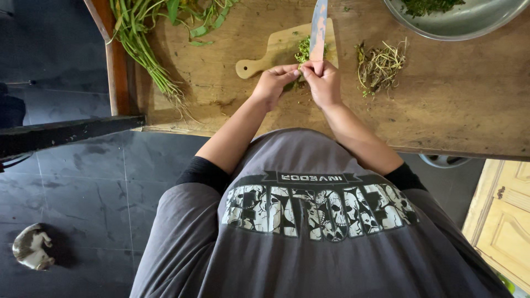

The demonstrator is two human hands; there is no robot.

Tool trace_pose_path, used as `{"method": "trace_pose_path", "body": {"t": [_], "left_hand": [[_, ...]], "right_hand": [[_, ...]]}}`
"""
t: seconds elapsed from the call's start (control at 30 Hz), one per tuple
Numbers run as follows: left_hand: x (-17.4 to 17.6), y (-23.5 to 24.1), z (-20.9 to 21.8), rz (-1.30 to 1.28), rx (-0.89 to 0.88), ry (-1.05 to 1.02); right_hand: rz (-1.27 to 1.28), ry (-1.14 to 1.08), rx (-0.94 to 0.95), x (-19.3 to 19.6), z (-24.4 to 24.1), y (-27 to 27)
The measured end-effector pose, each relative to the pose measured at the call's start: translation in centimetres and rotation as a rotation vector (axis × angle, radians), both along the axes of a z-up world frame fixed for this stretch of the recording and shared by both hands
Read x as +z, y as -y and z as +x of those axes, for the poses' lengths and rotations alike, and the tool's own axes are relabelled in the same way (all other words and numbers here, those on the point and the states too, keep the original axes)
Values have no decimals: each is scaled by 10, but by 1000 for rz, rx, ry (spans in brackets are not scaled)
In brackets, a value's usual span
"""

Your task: The person chops greens with a knife on a small wooden board and then transfers the chopped greens and some long green stems into a metal bowl.

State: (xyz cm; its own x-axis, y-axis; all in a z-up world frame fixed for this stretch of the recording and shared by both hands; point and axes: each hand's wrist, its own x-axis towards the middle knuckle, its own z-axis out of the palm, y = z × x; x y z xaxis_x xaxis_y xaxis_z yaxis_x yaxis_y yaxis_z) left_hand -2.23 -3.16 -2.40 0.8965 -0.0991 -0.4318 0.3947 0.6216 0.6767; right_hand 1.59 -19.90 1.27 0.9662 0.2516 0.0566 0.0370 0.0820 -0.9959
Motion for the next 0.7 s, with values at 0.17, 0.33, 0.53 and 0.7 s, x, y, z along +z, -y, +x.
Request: {"method": "trace_pose_path", "body": {"t": [0.17, 0.33, 0.53, 0.7], "left_hand": [[16, -5, -8, -163, -35, 7], [22, -6, -13, -256, -49, -11], [35, -11, 11, 382, -92, -70], [34, -26, 33, 1574, -311, 590]], "right_hand": [[127, -92, 65, -4, 0, 5], [216, -429, 86, 16, -5, 9], [182, -477, -7, 18, 3, 21], [95, -579, -14, 23, -6, 37]]}}
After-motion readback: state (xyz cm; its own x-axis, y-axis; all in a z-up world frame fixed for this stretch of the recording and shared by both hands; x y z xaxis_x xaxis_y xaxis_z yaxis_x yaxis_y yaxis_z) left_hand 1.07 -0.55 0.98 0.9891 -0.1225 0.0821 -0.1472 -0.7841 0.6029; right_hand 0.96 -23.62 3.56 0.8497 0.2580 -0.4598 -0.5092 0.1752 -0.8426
